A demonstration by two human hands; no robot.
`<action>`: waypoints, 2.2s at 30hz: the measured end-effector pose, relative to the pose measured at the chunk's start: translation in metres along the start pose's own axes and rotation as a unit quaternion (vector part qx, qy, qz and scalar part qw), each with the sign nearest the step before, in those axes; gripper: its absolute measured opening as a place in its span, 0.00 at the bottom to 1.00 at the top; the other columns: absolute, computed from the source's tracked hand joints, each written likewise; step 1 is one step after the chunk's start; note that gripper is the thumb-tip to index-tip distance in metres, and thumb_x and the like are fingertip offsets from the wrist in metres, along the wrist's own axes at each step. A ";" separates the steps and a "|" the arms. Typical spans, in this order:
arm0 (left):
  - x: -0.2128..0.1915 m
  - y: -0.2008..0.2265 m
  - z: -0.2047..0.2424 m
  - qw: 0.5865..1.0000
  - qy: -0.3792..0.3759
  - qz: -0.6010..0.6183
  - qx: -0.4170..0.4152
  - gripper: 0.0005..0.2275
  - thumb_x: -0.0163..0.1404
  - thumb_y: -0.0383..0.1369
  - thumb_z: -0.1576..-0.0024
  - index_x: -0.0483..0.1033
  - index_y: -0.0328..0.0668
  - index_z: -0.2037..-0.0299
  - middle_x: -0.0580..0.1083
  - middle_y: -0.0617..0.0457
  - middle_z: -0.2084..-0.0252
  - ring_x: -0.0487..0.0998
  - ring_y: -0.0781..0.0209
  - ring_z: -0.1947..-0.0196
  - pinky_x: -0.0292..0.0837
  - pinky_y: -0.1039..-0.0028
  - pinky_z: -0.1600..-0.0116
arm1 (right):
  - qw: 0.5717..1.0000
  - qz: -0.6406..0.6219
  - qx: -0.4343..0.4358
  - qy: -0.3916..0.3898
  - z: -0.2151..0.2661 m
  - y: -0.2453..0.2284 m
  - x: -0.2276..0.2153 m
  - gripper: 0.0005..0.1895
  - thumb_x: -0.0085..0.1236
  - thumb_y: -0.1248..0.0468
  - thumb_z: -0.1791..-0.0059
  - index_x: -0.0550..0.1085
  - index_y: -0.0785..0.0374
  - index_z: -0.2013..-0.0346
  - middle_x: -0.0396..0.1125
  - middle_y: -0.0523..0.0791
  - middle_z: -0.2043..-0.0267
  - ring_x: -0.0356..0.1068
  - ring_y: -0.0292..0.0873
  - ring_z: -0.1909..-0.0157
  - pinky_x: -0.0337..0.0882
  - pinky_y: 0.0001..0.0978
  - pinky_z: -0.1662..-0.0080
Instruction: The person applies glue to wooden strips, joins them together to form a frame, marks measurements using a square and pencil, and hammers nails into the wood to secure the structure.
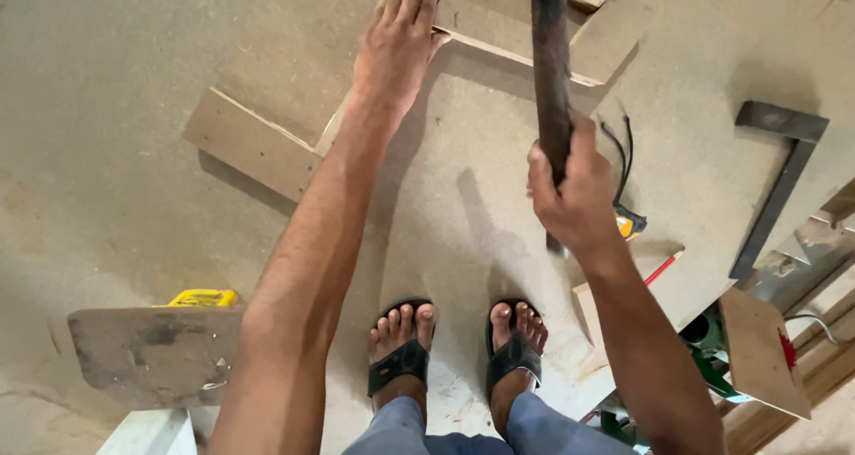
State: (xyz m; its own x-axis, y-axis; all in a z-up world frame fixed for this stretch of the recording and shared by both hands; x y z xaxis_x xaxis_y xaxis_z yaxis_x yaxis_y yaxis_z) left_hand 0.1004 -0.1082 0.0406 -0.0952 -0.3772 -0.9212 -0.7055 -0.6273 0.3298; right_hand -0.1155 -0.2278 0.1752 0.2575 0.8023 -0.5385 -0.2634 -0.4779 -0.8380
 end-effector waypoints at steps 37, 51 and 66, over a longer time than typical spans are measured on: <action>-0.012 0.004 0.000 0.999 0.018 -0.040 0.022 0.32 0.52 0.43 0.36 0.55 0.31 0.26 0.57 0.39 0.24 0.57 0.47 0.24 0.55 0.61 0.23 | 0.909 0.339 -0.186 0.158 -0.007 -0.020 0.015 0.19 0.56 0.62 0.46 0.66 0.80 0.53 0.66 0.55 0.78 0.67 0.56 0.78 0.66 0.46 0.74; -0.005 -0.001 0.002 1.000 0.003 0.000 -0.003 0.30 0.50 0.39 0.33 0.54 0.34 0.25 0.55 0.43 0.23 0.56 0.48 0.24 0.54 0.63 0.23 | 0.773 0.461 -0.354 0.254 0.014 -0.044 0.016 0.18 0.54 0.64 0.44 0.63 0.80 0.53 0.72 0.66 0.67 0.72 0.59 0.72 0.74 0.45 0.68; -0.006 -0.001 0.001 0.999 -0.035 -0.025 -0.007 0.29 0.46 0.33 0.32 0.49 0.27 0.25 0.50 0.37 0.22 0.51 0.46 0.22 0.51 0.62 0.21 | 0.958 0.253 -0.125 0.056 -0.029 0.002 0.021 0.15 0.57 0.62 0.44 0.66 0.72 0.54 0.65 0.51 0.75 0.66 0.56 0.75 0.65 0.46 0.73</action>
State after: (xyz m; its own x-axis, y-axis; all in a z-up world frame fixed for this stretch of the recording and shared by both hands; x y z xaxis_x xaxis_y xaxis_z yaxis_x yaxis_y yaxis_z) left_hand 0.1012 -0.1047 0.0459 -0.1098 -0.2972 -0.9485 -0.7005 -0.6539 0.2860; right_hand -0.0834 -0.2217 0.1598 0.2581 0.4091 -0.8752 -0.1544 -0.8768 -0.4554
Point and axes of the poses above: each hand's wrist, its own z-axis away from the middle knuckle, its own x-axis out of the palm, y = z × x, the point moved 7 cm from there along -z, towards the middle knuckle
